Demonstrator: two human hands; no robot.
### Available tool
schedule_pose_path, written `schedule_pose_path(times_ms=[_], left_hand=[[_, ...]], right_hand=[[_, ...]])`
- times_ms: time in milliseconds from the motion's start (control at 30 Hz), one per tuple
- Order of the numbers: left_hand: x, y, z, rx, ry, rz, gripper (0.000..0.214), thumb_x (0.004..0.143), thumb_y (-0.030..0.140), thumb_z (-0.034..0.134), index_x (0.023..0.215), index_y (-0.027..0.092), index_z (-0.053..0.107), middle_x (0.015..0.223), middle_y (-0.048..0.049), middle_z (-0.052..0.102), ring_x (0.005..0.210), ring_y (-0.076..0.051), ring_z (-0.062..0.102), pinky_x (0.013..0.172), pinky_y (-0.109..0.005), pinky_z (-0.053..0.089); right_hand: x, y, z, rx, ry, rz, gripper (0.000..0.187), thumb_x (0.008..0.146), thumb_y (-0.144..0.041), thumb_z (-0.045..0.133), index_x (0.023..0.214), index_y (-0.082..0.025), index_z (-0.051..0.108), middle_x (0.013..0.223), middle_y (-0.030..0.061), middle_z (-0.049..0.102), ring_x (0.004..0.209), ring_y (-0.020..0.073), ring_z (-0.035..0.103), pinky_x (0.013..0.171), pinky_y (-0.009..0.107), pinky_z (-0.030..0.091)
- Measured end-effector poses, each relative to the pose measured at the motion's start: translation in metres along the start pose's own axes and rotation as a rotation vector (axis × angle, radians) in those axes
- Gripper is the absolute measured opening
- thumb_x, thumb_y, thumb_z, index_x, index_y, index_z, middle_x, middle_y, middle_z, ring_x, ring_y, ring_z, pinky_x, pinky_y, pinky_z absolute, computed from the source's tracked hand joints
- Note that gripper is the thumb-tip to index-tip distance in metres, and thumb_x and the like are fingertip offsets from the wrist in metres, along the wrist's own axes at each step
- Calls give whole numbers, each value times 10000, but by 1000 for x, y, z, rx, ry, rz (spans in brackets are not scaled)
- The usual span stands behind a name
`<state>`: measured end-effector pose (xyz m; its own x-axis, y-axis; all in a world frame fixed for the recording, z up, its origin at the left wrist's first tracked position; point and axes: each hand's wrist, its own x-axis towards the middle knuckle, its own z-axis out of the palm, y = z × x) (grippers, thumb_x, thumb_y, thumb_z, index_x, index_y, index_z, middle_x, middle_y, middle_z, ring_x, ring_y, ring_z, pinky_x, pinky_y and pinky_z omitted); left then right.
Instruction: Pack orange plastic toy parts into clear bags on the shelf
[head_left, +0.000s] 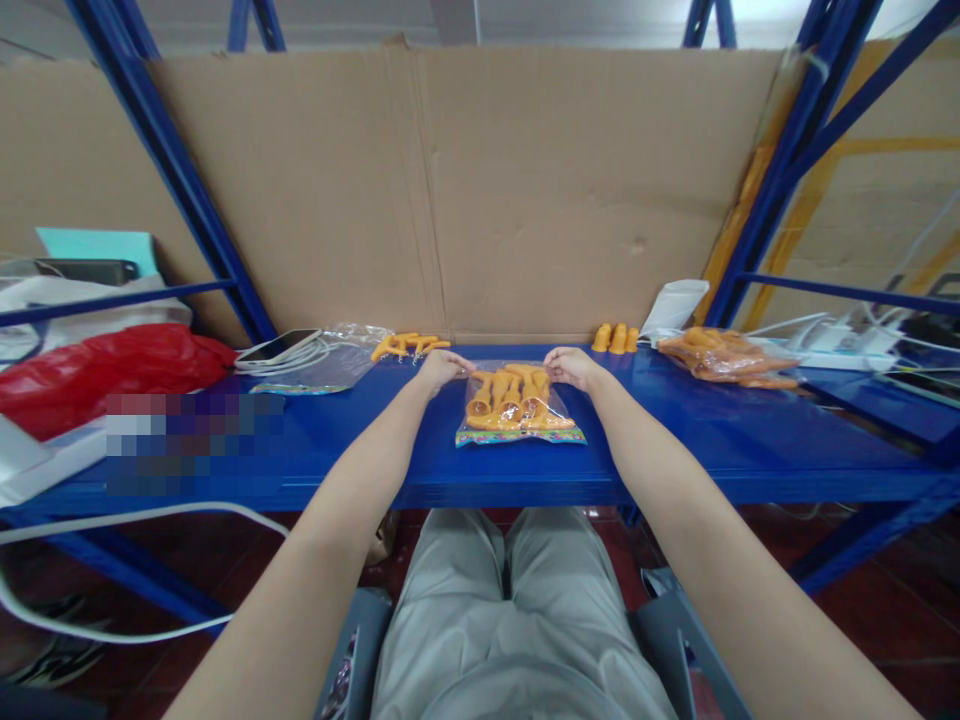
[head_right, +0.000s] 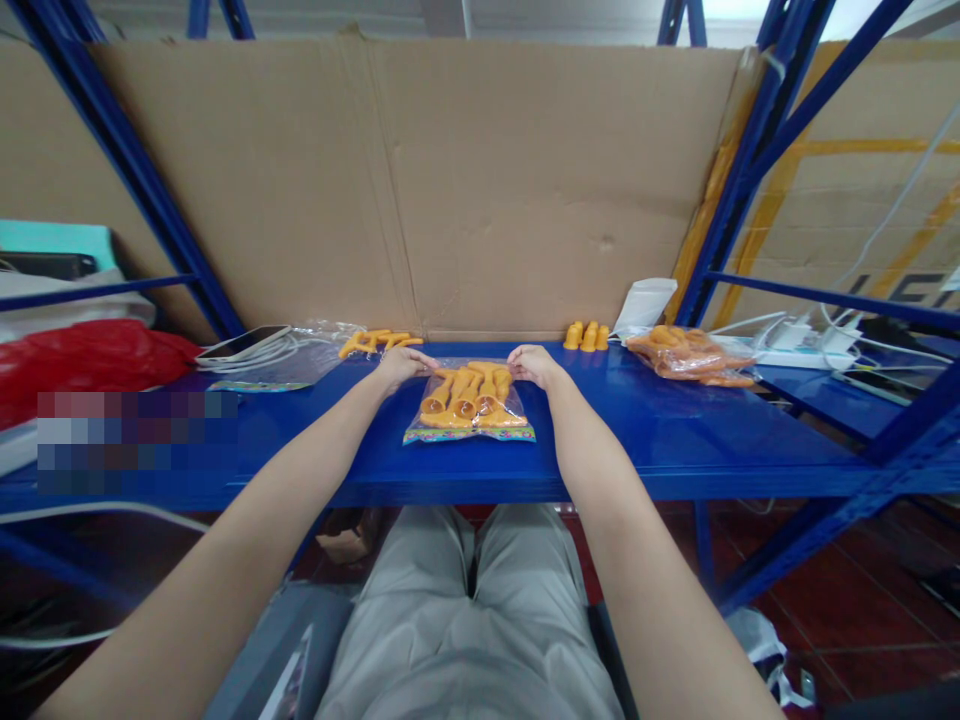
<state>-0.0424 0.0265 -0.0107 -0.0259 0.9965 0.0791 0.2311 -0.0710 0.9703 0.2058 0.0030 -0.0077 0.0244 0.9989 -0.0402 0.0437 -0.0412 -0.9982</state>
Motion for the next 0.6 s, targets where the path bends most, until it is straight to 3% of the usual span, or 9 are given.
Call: schedule_pose_path(times_ms=[167, 333, 600], left_hand=[[3, -3, 0, 199, -13, 138, 279, 597, -52, 493, 488, 154, 647, 532, 7, 656, 705, -151, 654, 803, -276, 554], [6, -6, 0, 289, -30, 190, 301, 580, -56, 469, 476, 168, 641, 488, 22, 607, 609, -130, 597, 778, -254, 538], [1, 0, -1, 628, -18, 314, 393, 603, -49, 420, 511, 204, 706, 618, 8, 699, 747, -144, 645, 803, -203, 492]], right_hand=[[4, 2, 3, -97, 73, -85, 282, 616, 106, 499, 536, -164, 513, 416, -50, 497, 428, 64, 490, 516, 178, 489], [9, 5, 3, -257, 69, -197, 278, 571, 80, 430, 491, -175, 505, 415, -50, 501, 442, 81, 505, 525, 179, 477], [11, 2, -4, -813, 80, -476, 267, 568, 32, 397, 473, -166, 548, 513, -13, 566, 606, 118, 573, 657, 196, 428]])
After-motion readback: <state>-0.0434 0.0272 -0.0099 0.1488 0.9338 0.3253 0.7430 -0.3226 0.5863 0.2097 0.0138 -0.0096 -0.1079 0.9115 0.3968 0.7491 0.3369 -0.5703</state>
